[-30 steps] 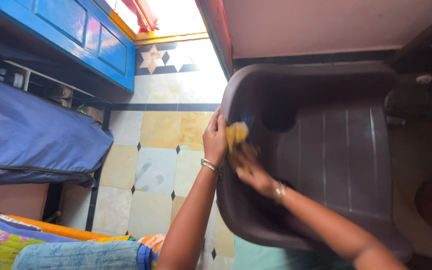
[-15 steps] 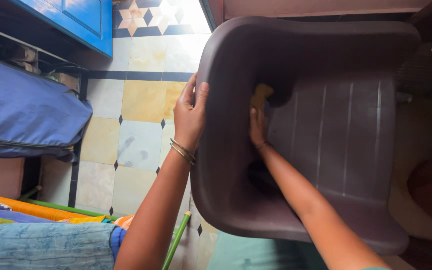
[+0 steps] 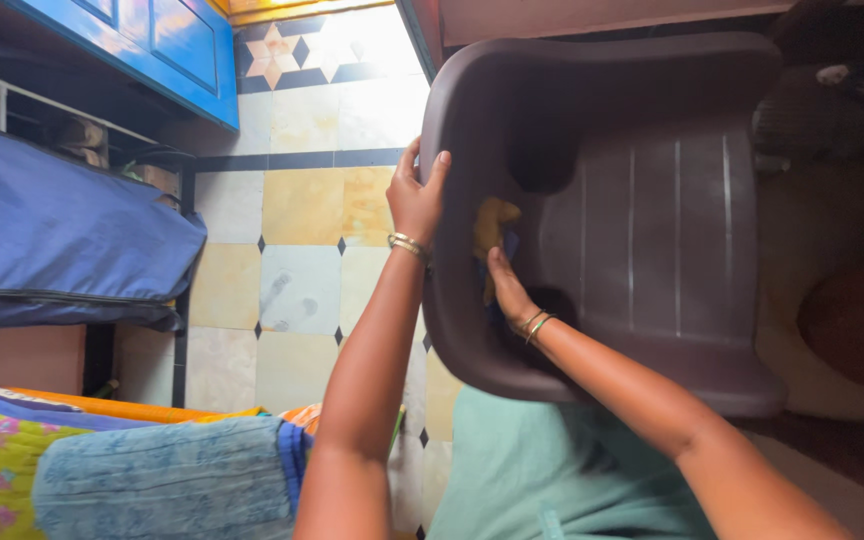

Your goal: The person retrieves a book from a shelf, places it on a desk, then lifts a plastic chair and wipes its seat and back with a cloth. The chair is returned to its original position under the desk.

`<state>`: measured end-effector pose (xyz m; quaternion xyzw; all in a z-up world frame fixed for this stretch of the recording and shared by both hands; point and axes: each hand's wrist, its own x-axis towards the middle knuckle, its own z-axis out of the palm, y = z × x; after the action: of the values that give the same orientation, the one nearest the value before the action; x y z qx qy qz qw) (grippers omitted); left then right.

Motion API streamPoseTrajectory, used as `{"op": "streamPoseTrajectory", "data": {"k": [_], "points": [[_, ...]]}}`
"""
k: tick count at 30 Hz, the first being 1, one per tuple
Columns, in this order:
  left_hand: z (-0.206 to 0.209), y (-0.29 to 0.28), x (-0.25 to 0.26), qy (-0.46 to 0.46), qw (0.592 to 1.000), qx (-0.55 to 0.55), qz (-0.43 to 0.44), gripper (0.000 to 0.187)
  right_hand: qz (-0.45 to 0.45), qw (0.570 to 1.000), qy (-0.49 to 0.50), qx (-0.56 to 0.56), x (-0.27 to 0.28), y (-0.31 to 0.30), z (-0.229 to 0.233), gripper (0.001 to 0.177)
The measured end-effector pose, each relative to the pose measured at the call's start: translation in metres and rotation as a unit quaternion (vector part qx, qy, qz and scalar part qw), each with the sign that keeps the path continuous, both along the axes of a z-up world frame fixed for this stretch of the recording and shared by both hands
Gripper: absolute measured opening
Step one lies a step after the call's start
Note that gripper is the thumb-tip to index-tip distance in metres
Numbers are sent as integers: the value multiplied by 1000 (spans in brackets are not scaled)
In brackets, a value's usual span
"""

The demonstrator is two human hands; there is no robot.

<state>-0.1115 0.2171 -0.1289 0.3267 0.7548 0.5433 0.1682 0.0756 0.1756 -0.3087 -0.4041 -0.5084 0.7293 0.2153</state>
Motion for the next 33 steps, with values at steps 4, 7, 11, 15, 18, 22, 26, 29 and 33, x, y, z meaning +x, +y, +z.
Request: {"op": "streamPoseTrajectory", "data": {"k": [4, 7, 11, 15, 18, 22, 26, 29, 33], "points": [[-21, 8, -9, -65, 997, -29, 36, 61, 20, 991, 125, 37, -6, -50, 113, 71], [-43, 13, -17, -86, 993, -58, 59, 63, -8, 933, -8, 359, 0, -94, 174, 54], [-49, 21, -26, -21, 998, -35, 52, 61, -1, 837, -168, 521, 21, -135, 199, 46], [-37, 12, -25, 64, 994, -73, 40, 51, -10, 790, -158, 592, 76, -163, 152, 35], [-17, 8, -19, 200, 972, -112, 55, 54, 51, 722, -209, 658, 153, -143, 97, 29], [0, 5, -9, 218, 961, -155, 69, 53, 70, 675, -318, 663, 266, -109, 52, 49], [12, 2, -4, 289, 943, -141, 80, 54, 100, 687, -402, 597, 343, -72, 51, 43], [18, 0, 1, 261, 938, -219, 61, 56, -52, 773, -385, 502, 389, -37, 66, 31], [27, -27, 25, 331, 929, -164, -10, 82, -191, 779, -435, 409, 404, 21, 87, 37]]}}
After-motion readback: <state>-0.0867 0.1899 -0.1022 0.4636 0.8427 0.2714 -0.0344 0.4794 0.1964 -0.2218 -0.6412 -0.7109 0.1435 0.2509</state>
